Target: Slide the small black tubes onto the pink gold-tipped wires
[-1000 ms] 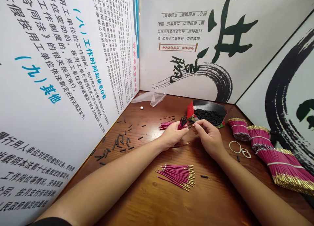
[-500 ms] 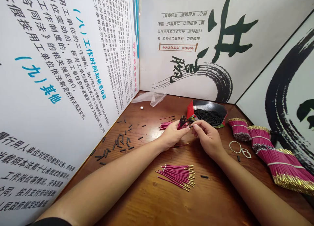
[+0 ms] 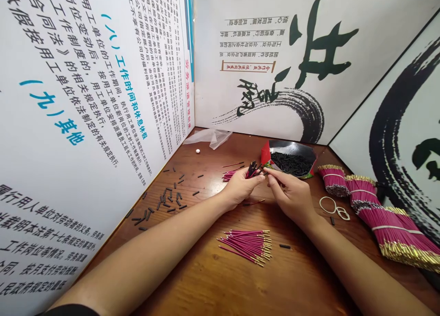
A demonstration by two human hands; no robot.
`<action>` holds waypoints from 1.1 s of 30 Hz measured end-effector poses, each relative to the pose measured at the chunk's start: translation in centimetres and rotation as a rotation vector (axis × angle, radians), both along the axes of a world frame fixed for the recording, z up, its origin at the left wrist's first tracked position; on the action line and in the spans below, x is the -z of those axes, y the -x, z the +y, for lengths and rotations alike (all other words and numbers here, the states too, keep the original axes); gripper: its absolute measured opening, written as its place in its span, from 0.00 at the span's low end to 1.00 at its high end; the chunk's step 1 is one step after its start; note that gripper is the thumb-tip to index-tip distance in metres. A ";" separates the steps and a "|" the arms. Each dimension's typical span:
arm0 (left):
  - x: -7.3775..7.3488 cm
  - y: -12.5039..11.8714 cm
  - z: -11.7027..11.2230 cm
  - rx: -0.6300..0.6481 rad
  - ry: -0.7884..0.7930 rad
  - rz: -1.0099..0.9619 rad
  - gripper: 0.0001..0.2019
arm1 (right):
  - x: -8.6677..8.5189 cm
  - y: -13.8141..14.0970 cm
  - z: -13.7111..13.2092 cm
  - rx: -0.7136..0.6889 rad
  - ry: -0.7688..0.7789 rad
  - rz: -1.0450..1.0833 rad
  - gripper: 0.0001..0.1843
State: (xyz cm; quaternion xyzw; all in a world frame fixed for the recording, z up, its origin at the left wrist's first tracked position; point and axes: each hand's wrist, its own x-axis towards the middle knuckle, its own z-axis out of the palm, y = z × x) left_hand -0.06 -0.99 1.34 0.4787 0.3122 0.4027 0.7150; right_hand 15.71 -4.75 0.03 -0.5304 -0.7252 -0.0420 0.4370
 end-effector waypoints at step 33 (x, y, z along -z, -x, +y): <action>0.6 0.3 0.5 0.150 0.043 0.034 0.10 | 1.1 -3.9 1.7 0.560 0.317 -0.312 0.21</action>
